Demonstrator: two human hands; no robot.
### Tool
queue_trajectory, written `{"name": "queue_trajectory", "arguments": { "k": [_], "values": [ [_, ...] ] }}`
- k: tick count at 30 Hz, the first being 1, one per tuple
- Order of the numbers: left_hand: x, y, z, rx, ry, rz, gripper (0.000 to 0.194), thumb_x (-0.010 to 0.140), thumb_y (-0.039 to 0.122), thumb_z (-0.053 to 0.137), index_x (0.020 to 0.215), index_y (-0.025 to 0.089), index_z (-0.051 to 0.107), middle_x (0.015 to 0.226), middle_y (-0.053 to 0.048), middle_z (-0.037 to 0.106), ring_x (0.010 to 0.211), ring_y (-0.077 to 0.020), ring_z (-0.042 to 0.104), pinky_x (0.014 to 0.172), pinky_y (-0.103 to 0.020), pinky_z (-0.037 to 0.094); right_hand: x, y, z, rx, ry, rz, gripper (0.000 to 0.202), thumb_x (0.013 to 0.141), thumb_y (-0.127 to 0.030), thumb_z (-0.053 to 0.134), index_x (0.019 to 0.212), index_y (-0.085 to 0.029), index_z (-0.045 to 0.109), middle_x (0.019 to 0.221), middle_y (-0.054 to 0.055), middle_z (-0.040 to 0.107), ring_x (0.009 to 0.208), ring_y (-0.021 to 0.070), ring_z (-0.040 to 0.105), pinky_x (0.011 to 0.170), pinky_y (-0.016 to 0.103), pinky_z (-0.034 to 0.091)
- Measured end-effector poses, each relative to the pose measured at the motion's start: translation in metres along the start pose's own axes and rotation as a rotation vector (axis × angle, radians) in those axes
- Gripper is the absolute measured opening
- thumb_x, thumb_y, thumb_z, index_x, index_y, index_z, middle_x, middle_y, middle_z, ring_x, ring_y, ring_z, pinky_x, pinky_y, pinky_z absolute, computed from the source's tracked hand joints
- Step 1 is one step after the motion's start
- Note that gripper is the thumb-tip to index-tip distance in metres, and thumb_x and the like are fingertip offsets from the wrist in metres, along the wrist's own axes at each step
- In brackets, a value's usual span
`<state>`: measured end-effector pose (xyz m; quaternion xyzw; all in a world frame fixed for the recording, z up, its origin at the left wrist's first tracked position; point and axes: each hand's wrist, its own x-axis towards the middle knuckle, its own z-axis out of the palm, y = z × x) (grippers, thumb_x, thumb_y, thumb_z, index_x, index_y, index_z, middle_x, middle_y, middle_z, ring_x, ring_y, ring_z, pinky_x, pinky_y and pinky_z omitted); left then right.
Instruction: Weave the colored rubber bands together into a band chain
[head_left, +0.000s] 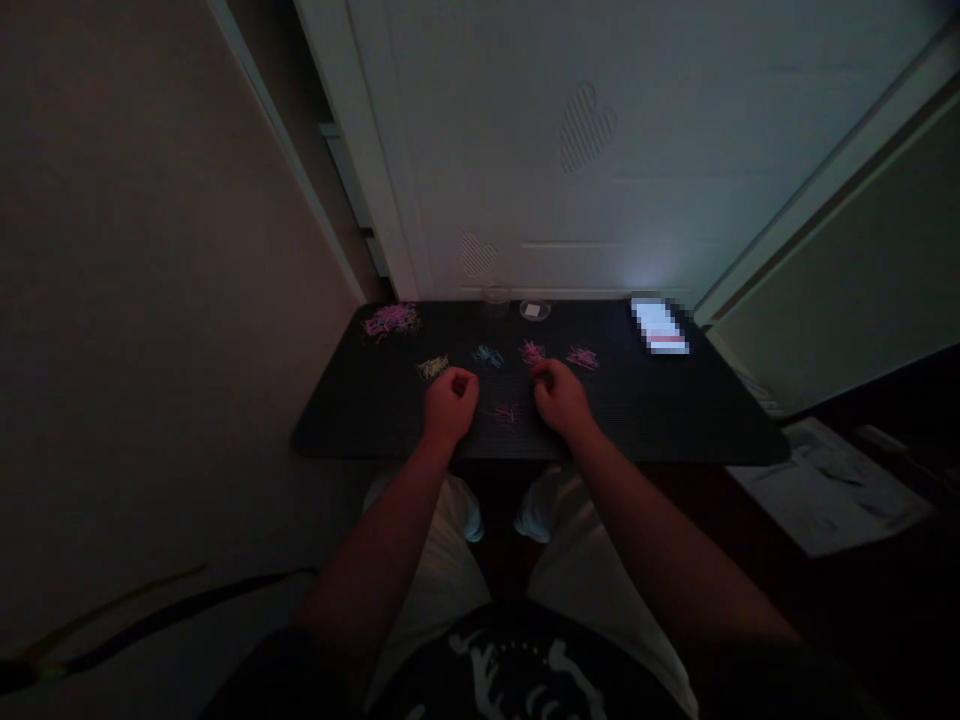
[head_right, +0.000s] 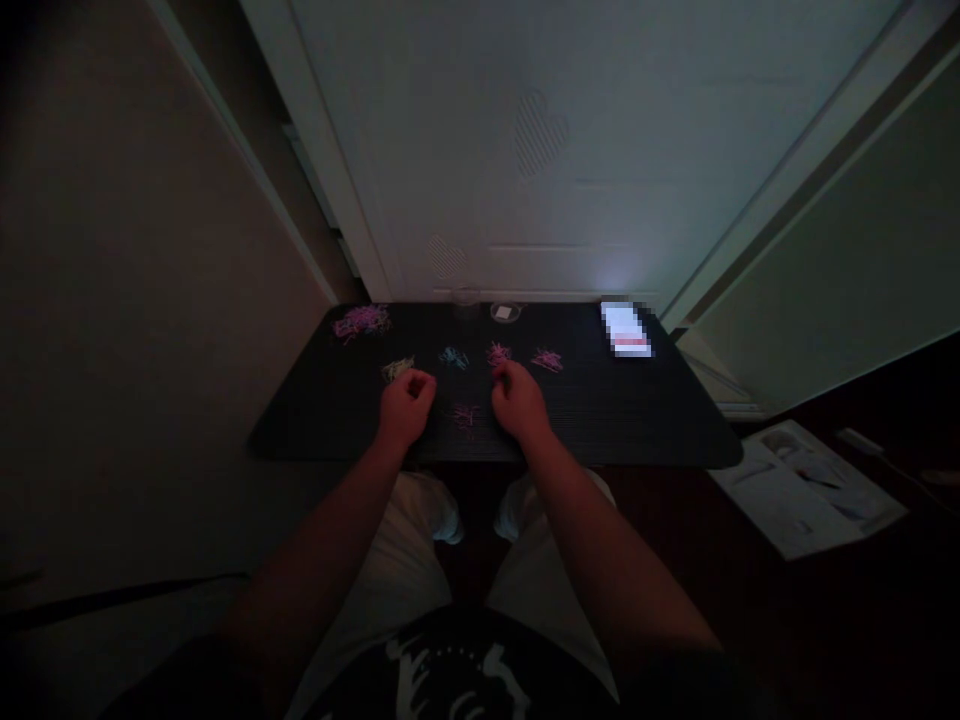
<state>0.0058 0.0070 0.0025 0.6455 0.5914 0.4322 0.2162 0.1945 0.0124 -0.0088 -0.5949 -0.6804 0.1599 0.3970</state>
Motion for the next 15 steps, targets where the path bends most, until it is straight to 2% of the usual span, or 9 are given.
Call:
{"name": "queue_trajectory", "arguments": {
  "k": [2, 5, 8, 15],
  "values": [
    [0.0014, -0.0020, 0.0000, -0.009, 0.027, -0.036, 0.013, 0.080, 0.025, 0.049, 0.079, 0.016, 0.059, 0.073, -0.001, 0.063, 0.065, -0.0123, 0.057, 0.061, -0.024, 0.045, -0.0010, -0.0019, 0.0003, -0.022, -0.127, -0.100, 0.018, 0.074, -0.016, 0.048, 0.087, -0.019, 0.061, 0.084, 0.005, 0.061, 0.072, 0.0171, 0.054, 0.069, 0.029, 0.042],
    [0.0006, -0.0030, 0.0015, 0.049, -0.102, 0.040, 0.013, 0.080, 0.025, 0.050, 0.080, 0.018, 0.061, 0.073, -0.001, 0.063, 0.065, -0.0127, 0.057, 0.062, -0.025, 0.045, -0.0016, -0.0045, 0.0009, -0.065, -0.260, -0.235, 0.020, 0.071, -0.014, 0.052, 0.086, -0.020, 0.064, 0.084, 0.004, 0.060, 0.077, 0.0163, 0.055, 0.071, 0.028, 0.042],
    [-0.0015, -0.0030, 0.0030, 0.109, -0.180, 0.095, 0.012, 0.079, 0.024, 0.051, 0.081, 0.018, 0.062, 0.075, -0.001, 0.064, 0.067, -0.0135, 0.058, 0.062, -0.025, 0.044, -0.0014, -0.0051, 0.0005, -0.071, -0.294, -0.260, 0.021, 0.069, -0.014, 0.054, 0.086, -0.020, 0.065, 0.082, 0.003, 0.059, 0.077, 0.0155, 0.055, 0.071, 0.027, 0.042],
    [-0.0024, -0.0059, 0.0045, 0.146, -0.190, 0.118, 0.012, 0.079, 0.024, 0.052, 0.082, 0.019, 0.062, 0.076, -0.001, 0.064, 0.068, -0.0134, 0.057, 0.062, -0.025, 0.044, -0.0013, -0.0057, -0.0016, -0.108, -0.306, -0.286, 0.007, 0.071, -0.016, 0.055, 0.072, -0.018, 0.062, 0.078, 0.004, 0.057, 0.074, 0.0151, 0.053, 0.069, 0.027, 0.040]
  ]
}}
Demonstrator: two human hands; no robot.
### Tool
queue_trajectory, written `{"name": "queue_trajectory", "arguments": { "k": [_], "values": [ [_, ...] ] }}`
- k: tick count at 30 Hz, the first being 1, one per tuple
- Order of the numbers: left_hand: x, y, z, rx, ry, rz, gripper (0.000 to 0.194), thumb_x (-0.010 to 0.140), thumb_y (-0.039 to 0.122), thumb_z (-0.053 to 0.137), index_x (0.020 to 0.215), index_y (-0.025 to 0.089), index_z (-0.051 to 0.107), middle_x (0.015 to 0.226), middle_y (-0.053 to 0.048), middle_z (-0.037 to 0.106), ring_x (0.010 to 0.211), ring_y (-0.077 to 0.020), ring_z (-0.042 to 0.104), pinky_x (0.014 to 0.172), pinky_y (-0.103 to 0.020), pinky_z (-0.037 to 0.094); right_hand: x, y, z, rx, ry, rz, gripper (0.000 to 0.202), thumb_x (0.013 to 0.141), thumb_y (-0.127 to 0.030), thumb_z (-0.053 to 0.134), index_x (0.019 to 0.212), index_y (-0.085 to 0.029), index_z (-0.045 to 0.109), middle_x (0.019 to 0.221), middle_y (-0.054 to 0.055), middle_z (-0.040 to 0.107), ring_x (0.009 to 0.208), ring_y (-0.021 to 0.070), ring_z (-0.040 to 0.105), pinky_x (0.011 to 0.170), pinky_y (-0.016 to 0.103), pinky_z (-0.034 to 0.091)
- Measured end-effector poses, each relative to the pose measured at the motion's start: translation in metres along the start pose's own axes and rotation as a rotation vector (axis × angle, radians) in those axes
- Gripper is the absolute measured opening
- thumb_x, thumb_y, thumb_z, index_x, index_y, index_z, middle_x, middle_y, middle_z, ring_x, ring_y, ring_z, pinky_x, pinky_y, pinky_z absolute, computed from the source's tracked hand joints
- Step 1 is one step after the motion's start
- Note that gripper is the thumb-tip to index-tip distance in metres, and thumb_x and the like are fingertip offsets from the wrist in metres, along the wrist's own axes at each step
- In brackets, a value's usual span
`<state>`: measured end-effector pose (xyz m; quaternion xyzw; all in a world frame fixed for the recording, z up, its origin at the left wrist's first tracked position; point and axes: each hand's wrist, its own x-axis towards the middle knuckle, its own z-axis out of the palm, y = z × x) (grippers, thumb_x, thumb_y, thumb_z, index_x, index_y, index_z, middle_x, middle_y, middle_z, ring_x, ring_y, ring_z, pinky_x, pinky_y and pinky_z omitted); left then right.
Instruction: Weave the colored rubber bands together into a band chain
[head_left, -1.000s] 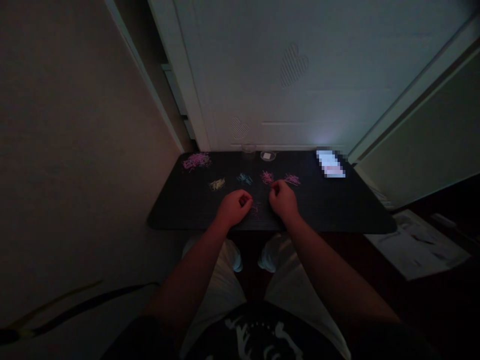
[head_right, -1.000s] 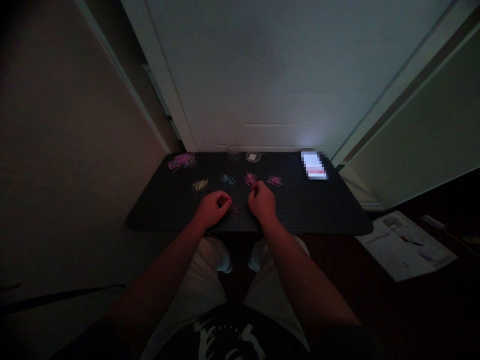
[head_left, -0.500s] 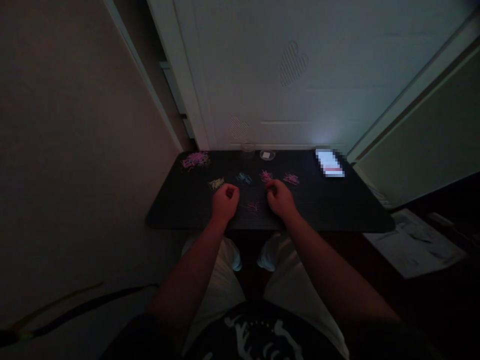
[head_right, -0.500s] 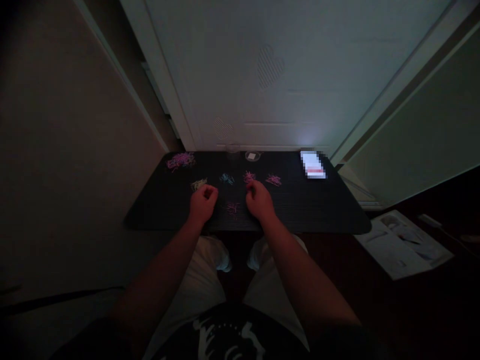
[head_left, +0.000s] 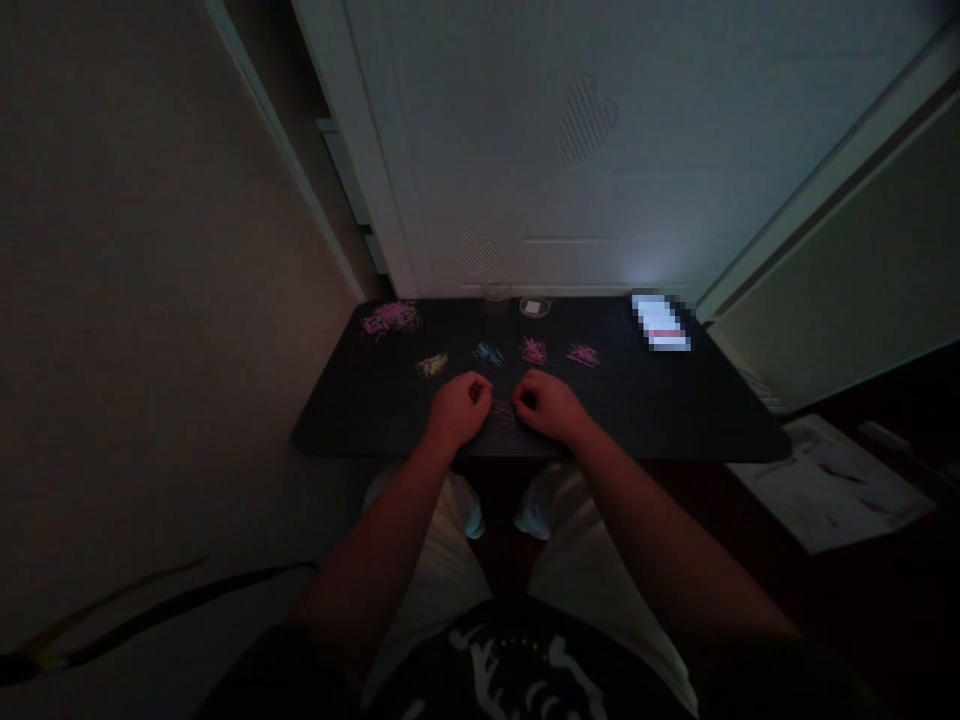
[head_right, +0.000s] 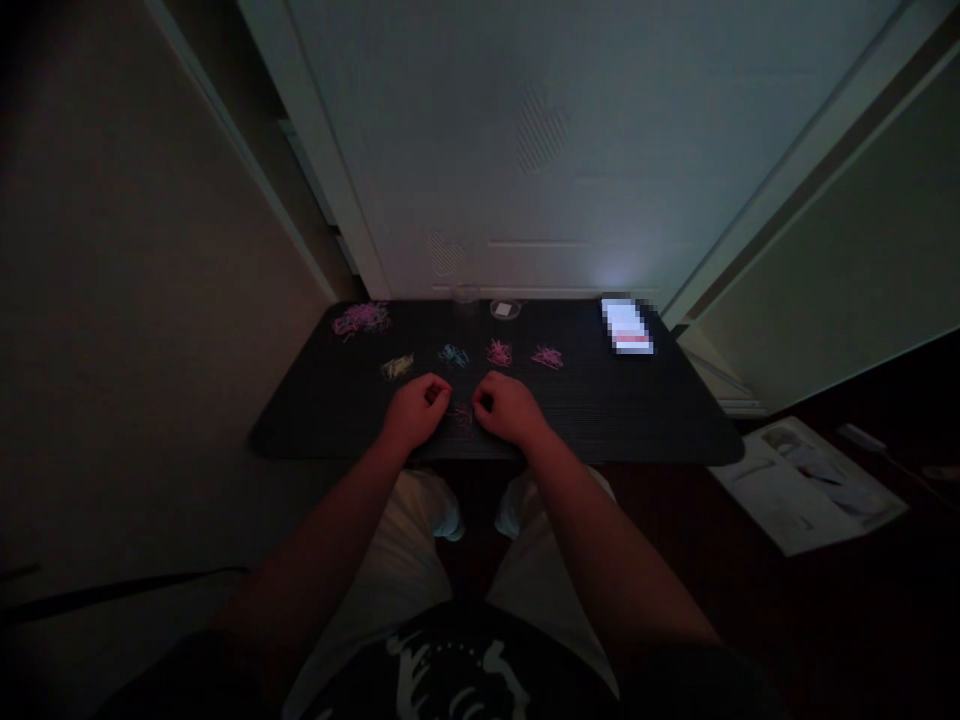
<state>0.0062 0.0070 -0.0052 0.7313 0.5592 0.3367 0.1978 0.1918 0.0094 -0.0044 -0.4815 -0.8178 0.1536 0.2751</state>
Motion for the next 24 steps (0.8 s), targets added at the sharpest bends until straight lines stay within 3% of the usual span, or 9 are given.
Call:
{"name": "queue_trajectory", "arguments": {
  "k": [8, 15, 24],
  "values": [
    [-0.0006, 0.0019, -0.0001, 0.029, -0.034, 0.017, 0.012, 0.079, 0.025, 0.052, 0.083, 0.019, 0.062, 0.076, -0.001, 0.064, 0.069, -0.0141, 0.058, 0.062, -0.025, 0.043, 0.0003, 0.0011, 0.0011, -0.021, -0.005, -0.009, 0.008, 0.077, -0.016, 0.051, 0.074, -0.018, 0.059, 0.078, 0.005, 0.057, 0.074, 0.0162, 0.051, 0.069, 0.027, 0.038],
    [-0.0006, 0.0058, -0.0017, 0.061, -0.069, 0.032, 0.013, 0.080, 0.025, 0.051, 0.084, 0.019, 0.063, 0.077, -0.001, 0.065, 0.070, -0.0139, 0.058, 0.063, -0.026, 0.043, -0.0007, 0.0023, 0.0014, 0.134, 0.063, 0.130, 0.007, 0.079, -0.019, 0.050, 0.078, -0.018, 0.057, 0.073, 0.001, 0.060, 0.066, 0.0135, 0.052, 0.062, 0.025, 0.037],
    [-0.0015, 0.0079, -0.0034, 0.012, -0.144, 0.086, 0.018, 0.078, 0.027, 0.057, 0.092, 0.020, 0.064, 0.082, -0.001, 0.067, 0.073, -0.0138, 0.059, 0.068, -0.026, 0.045, -0.0022, 0.0053, 0.0030, 0.264, 0.068, 0.133, 0.009, 0.078, -0.022, 0.054, 0.082, -0.018, 0.061, 0.074, 0.001, 0.063, 0.065, 0.0123, 0.054, 0.060, 0.023, 0.039]
  ]
}}
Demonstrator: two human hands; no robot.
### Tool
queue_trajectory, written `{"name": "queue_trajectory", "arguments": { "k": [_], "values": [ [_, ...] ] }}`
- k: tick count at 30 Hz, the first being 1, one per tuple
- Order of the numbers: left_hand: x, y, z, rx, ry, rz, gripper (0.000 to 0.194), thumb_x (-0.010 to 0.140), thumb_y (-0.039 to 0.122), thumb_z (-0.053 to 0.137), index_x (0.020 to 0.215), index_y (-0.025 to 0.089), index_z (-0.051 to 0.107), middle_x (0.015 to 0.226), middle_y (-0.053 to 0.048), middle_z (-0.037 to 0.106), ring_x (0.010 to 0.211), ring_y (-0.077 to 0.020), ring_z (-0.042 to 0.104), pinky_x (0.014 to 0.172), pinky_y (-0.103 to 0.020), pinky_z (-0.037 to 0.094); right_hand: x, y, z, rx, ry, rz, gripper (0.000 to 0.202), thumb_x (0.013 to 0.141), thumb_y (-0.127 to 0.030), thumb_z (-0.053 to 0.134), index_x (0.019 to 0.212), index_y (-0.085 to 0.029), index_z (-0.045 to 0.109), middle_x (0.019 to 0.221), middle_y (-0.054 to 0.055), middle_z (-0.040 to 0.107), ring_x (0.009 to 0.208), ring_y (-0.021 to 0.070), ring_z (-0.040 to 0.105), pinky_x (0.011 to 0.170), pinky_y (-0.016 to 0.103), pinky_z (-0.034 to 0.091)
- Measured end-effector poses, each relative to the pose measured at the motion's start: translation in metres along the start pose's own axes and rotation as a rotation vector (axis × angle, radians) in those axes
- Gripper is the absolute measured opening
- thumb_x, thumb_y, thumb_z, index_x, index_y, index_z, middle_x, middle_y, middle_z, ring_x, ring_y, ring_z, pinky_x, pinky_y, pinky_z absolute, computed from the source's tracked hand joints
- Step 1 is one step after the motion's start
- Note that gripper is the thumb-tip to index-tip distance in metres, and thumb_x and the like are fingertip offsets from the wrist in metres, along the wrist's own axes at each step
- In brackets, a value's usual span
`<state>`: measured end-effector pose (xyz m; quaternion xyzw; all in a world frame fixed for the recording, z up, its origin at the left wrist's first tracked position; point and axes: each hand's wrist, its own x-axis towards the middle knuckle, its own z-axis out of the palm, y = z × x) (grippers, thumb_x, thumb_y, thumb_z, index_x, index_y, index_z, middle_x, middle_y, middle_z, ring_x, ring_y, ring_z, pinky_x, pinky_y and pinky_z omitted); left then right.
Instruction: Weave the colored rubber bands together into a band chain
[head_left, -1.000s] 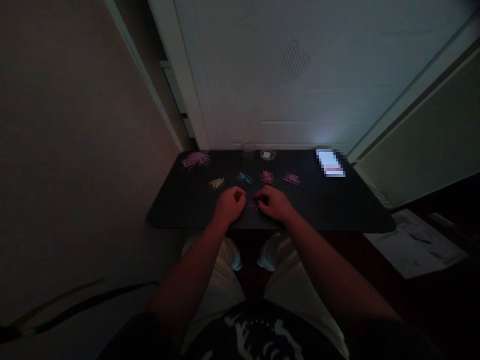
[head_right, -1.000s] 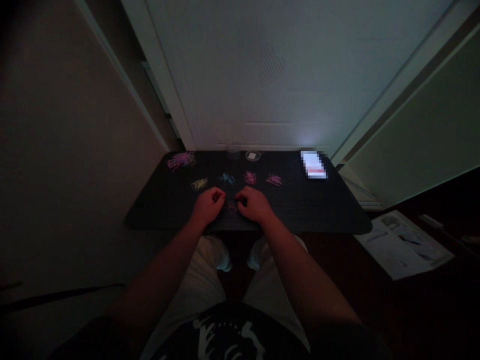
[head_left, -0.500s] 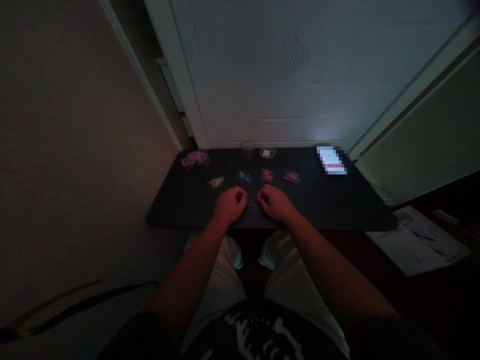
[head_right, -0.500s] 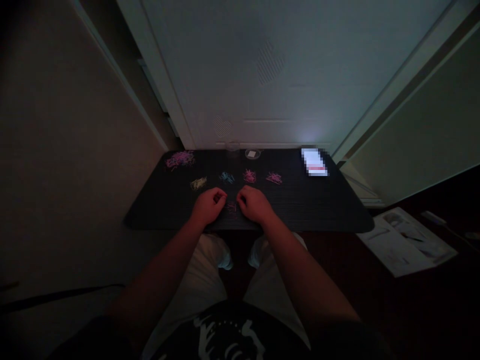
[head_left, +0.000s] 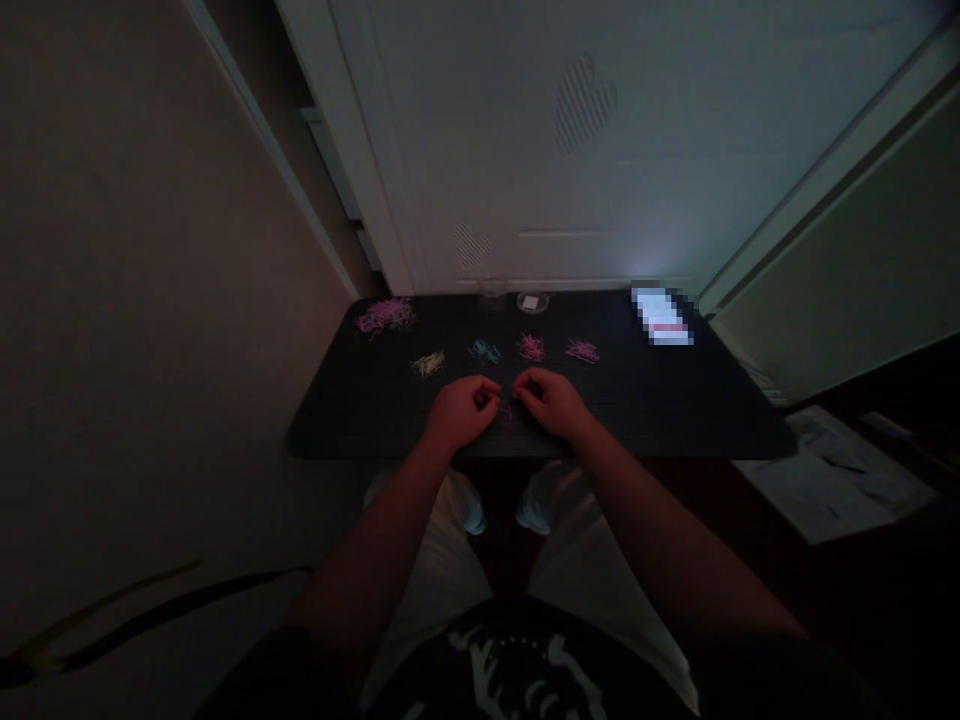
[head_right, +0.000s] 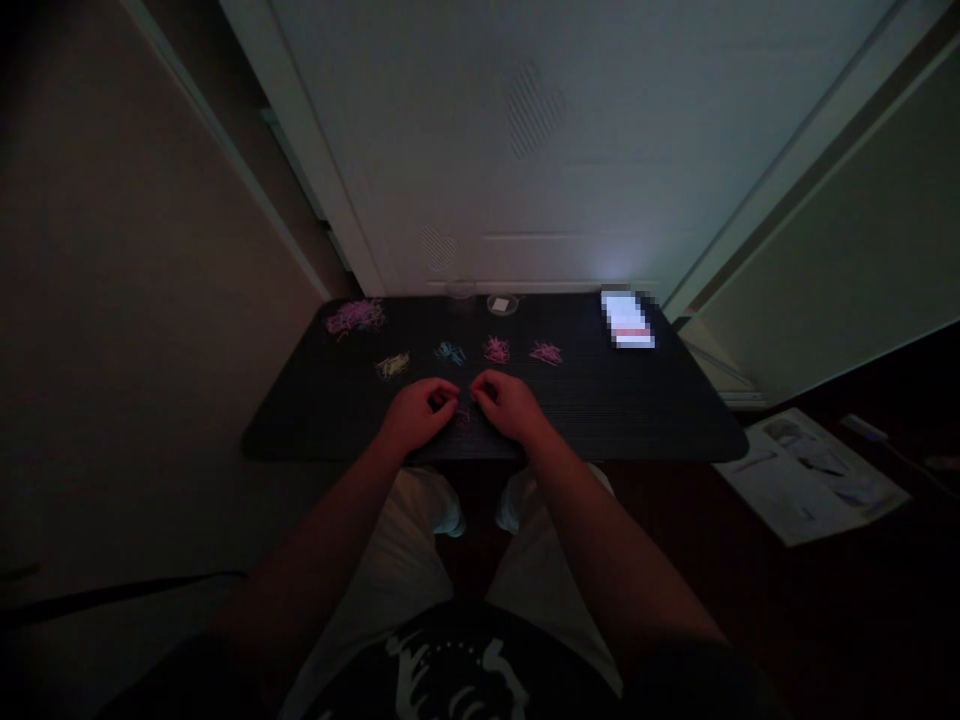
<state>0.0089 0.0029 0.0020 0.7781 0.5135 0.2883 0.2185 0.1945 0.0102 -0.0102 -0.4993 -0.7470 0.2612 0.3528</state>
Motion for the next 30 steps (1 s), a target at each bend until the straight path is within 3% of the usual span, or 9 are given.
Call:
{"name": "queue_trajectory", "arguments": {
  "k": [7, 18, 30],
  "values": [
    [-0.0010, 0.0065, 0.0005, 0.020, -0.081, 0.080, 0.029, 0.071, 0.039, 0.066, 0.094, 0.021, 0.065, 0.087, -0.002, 0.067, 0.079, -0.0165, 0.058, 0.072, -0.029, 0.045, -0.0010, -0.0020, 0.0011, 0.014, -0.014, -0.010, 0.007, 0.076, -0.023, 0.057, 0.080, -0.018, 0.060, 0.071, 0.000, 0.062, 0.061, 0.0109, 0.053, 0.057, 0.022, 0.039],
    [-0.0001, 0.0038, 0.0003, 0.091, -0.003, 0.160, 0.016, 0.083, 0.032, 0.054, 0.086, 0.021, 0.065, 0.082, -0.001, 0.066, 0.080, -0.0168, 0.056, 0.072, -0.030, 0.041, -0.0029, -0.0079, -0.0004, 0.034, -0.011, -0.052, 0.006, 0.076, -0.022, 0.057, 0.076, -0.017, 0.060, 0.067, -0.001, 0.059, 0.060, 0.0104, 0.051, 0.056, 0.022, 0.038],
    [0.0003, 0.0037, -0.0006, 0.022, 0.048, 0.140, 0.010, 0.080, 0.025, 0.056, 0.083, 0.019, 0.063, 0.078, 0.000, 0.065, 0.076, -0.0151, 0.056, 0.070, -0.029, 0.042, -0.0029, -0.0073, 0.0003, 0.024, 0.001, -0.078, 0.005, 0.076, -0.019, 0.055, 0.079, -0.018, 0.058, 0.069, -0.001, 0.057, 0.061, 0.0111, 0.050, 0.058, 0.023, 0.038]
  ]
}}
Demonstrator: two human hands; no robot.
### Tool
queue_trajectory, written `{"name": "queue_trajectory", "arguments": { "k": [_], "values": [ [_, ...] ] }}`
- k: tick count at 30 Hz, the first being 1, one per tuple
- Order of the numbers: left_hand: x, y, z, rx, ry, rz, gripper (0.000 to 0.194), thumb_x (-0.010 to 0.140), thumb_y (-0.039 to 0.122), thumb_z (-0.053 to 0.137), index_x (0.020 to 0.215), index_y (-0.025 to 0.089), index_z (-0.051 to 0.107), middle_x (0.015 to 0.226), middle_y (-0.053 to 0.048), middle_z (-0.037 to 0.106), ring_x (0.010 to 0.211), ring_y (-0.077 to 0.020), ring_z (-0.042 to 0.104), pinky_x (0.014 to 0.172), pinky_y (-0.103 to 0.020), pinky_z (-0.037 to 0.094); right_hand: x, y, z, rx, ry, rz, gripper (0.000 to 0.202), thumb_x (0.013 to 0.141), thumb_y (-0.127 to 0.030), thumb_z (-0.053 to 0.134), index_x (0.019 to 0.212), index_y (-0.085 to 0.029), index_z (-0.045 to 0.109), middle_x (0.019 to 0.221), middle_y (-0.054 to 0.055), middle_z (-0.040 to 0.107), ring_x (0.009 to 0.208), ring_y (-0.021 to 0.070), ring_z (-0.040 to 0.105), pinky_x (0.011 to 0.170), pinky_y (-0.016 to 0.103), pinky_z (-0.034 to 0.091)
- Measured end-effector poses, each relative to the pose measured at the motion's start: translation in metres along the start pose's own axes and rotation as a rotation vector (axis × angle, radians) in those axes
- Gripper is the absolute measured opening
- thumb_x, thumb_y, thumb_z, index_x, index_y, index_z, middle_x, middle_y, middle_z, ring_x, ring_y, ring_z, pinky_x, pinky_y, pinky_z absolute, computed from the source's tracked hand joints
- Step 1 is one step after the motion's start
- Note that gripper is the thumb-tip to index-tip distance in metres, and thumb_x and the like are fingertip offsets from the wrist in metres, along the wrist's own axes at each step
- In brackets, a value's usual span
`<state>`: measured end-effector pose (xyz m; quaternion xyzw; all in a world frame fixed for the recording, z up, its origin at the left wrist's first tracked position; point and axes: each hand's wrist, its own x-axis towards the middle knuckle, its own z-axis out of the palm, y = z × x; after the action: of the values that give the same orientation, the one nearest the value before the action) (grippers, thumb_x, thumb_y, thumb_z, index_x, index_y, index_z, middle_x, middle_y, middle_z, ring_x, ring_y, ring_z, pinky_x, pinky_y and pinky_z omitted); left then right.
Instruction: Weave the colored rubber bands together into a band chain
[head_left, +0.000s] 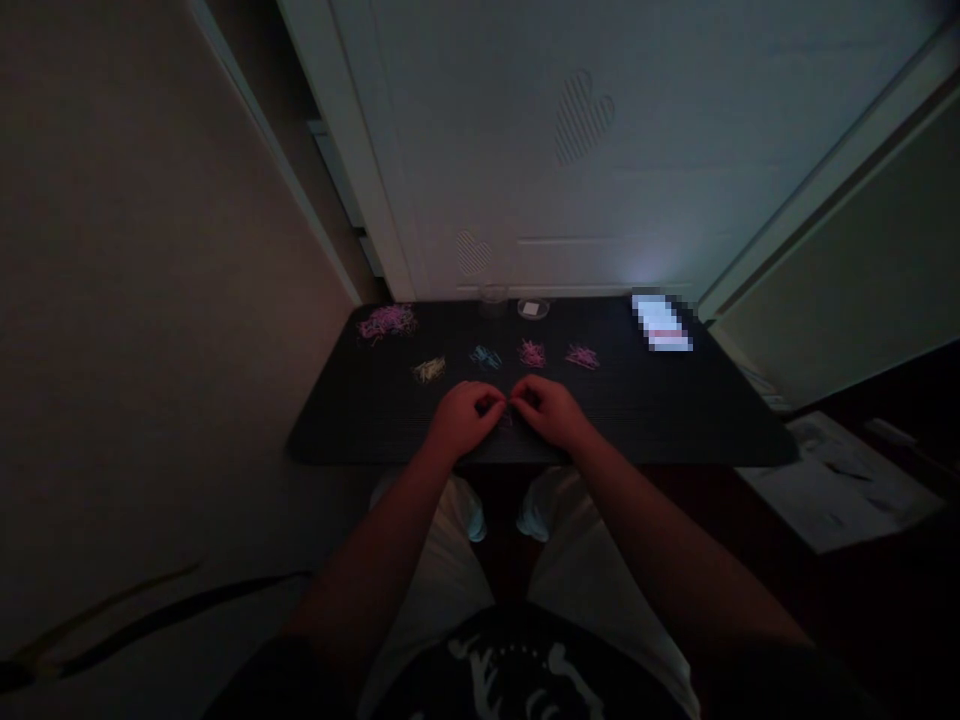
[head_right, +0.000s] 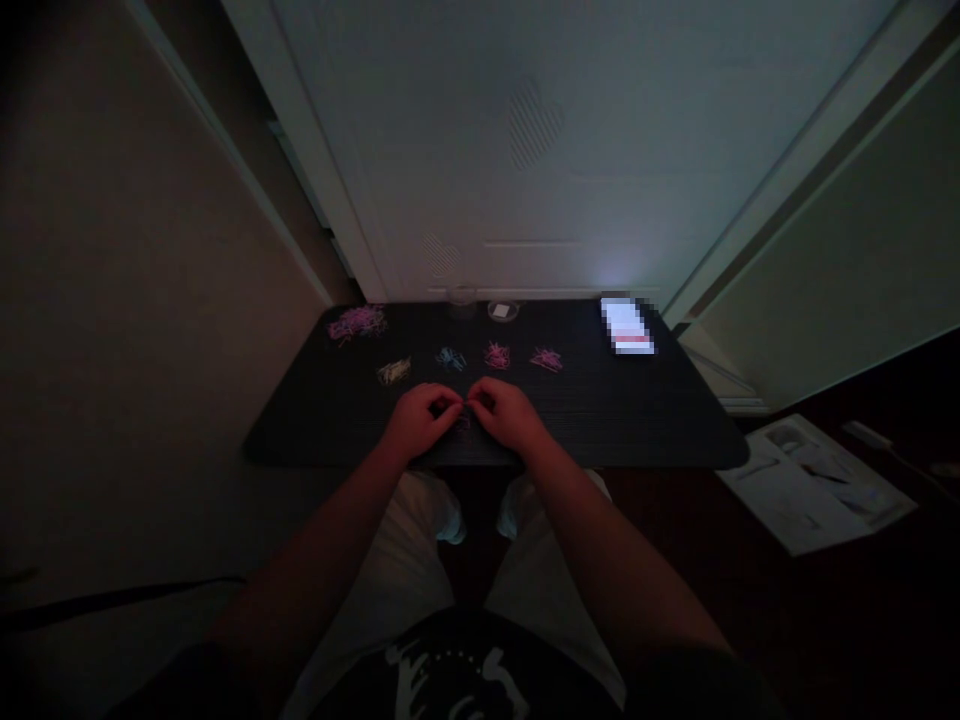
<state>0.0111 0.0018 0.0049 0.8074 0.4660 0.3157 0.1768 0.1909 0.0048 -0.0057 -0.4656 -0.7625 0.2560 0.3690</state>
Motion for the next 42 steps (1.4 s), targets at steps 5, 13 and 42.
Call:
{"name": "queue_trajectory", "arguments": {
  "k": [5, 13, 42],
  "values": [
    [0.0005, -0.0008, -0.0001, -0.008, -0.024, -0.005, 0.009, 0.079, 0.025, 0.057, 0.080, 0.019, 0.064, 0.078, -0.001, 0.065, 0.077, -0.0155, 0.056, 0.070, -0.029, 0.043, -0.0009, -0.0013, 0.0004, -0.001, -0.027, 0.015, 0.012, 0.073, -0.020, 0.059, 0.084, -0.017, 0.061, 0.068, -0.001, 0.057, 0.057, 0.0098, 0.048, 0.054, 0.022, 0.037],
    [0.0011, -0.0007, -0.0021, -0.013, -0.069, 0.007, 0.011, 0.080, 0.025, 0.056, 0.082, 0.020, 0.065, 0.079, -0.002, 0.065, 0.078, -0.0157, 0.056, 0.073, -0.029, 0.043, 0.0001, -0.0031, -0.0004, -0.039, -0.037, -0.006, 0.006, 0.074, -0.019, 0.056, 0.075, -0.017, 0.061, 0.065, -0.001, 0.056, 0.058, 0.0105, 0.048, 0.056, 0.023, 0.035],
    [-0.0002, 0.0009, -0.0029, -0.028, -0.052, -0.060, 0.012, 0.081, 0.025, 0.052, 0.080, 0.019, 0.062, 0.080, -0.002, 0.064, 0.078, -0.0158, 0.057, 0.069, -0.028, 0.043, -0.0005, -0.0019, -0.0013, 0.019, -0.013, 0.021, 0.006, 0.072, -0.015, 0.052, 0.072, -0.017, 0.057, 0.063, -0.002, 0.054, 0.056, 0.0101, 0.047, 0.053, 0.022, 0.036]
  ]
}}
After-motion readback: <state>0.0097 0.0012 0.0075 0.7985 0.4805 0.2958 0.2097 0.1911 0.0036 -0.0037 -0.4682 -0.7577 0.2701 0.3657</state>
